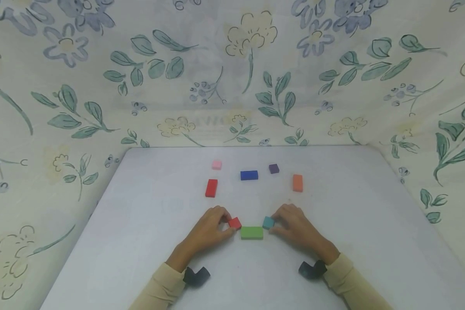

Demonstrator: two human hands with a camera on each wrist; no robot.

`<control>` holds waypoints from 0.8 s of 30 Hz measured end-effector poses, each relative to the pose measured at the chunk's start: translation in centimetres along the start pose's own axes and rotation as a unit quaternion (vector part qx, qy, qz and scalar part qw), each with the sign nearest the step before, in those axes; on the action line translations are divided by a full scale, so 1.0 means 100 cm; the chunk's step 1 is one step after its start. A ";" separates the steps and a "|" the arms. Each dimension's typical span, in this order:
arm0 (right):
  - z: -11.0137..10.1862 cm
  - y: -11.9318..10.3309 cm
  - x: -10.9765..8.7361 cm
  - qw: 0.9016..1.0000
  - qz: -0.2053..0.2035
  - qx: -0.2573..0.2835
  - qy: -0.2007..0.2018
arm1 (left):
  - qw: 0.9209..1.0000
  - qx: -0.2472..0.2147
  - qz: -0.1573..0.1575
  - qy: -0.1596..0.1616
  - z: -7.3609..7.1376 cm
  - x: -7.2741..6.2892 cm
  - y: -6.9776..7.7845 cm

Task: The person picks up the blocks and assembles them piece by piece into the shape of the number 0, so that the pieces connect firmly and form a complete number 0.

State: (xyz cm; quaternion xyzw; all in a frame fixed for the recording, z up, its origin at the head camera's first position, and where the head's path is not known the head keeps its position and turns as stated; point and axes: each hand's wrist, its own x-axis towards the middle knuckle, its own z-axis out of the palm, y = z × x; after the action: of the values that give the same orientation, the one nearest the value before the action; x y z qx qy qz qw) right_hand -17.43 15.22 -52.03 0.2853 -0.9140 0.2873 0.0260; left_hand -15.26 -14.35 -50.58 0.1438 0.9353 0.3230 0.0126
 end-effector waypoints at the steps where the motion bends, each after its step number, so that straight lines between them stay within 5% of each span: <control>1: 0.000 0.000 0.000 1.000 0.001 0.000 0.000 | 1.000 0.000 0.000 -0.001 0.000 0.000 0.000; 24: -0.001 -0.001 -0.001 1.000 0.006 0.006 -0.008 | 1.000 -0.002 -0.013 -0.005 0.001 0.000 0.000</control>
State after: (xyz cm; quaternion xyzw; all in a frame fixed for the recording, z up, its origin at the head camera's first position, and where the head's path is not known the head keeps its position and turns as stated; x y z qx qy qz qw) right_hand -17.31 15.23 -51.87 0.2818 -0.9143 0.2907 0.0150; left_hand -15.22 -14.28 -50.64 0.1335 0.9365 0.3235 0.0213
